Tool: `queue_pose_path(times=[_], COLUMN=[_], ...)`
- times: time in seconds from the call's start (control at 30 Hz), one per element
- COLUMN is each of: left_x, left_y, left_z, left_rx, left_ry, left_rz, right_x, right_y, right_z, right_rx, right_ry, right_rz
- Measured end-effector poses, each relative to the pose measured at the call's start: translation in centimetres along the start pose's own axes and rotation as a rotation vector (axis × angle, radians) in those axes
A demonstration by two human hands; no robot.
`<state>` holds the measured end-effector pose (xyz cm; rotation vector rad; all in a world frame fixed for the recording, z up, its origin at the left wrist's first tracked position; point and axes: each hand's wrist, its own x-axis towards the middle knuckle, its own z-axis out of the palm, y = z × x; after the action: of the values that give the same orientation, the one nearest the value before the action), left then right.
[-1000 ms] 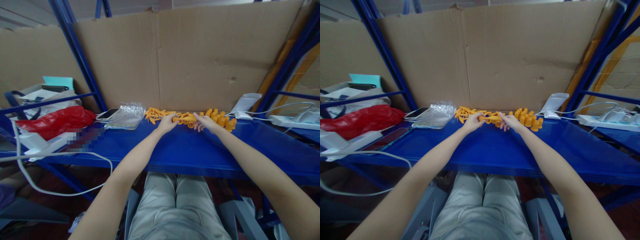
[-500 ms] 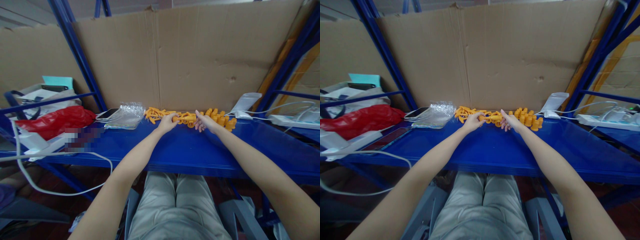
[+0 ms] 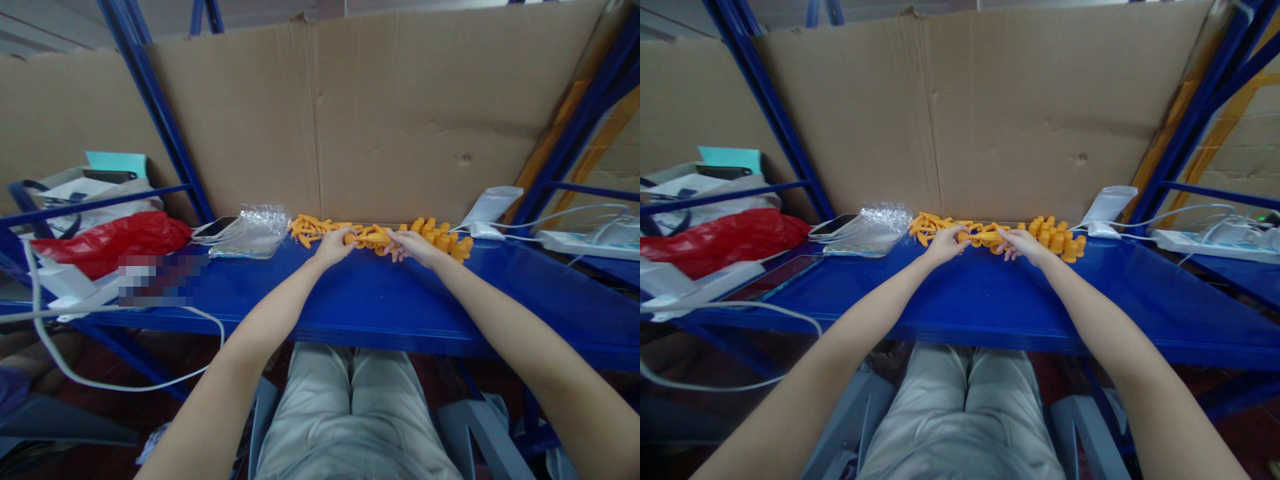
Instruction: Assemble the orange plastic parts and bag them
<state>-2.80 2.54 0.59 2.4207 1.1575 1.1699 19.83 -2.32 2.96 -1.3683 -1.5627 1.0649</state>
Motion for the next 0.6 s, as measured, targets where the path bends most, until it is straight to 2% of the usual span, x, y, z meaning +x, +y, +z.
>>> queue_pose_path(times=[0.13, 0.27, 0.4, 0.5, 0.6], left_x=[-0.1, -0.1, 0.0, -0.1, -0.3], left_y=[0.3, 0.4, 0.2, 0.3, 0.8], left_z=[-0.1, -0.4, -0.4, -0.5, -0.8], left_rx=[-0.014, 0.015, 0.017, 0.009, 0.057], left_ry=[-0.013, -0.022, -0.008, -0.008, 0.003], left_rz=[-0.054, -0.098, -0.1, -0.15, -0.249], right_x=[0.4, 1.3, 2.1, 2.2, 2.2], right_y=[0.1, 0.7, 1.7, 2.1, 2.2], right_z=[-0.3, -1.2, -2.1, -2.2, -1.9], right_rx=[-0.013, -0.08, -0.501, -0.824, -1.018], right_ry=[0.029, 0.123, 0.162, 0.043, -0.039], right_rz=[0.015, -0.003, -0.028, -0.065, -0.157])
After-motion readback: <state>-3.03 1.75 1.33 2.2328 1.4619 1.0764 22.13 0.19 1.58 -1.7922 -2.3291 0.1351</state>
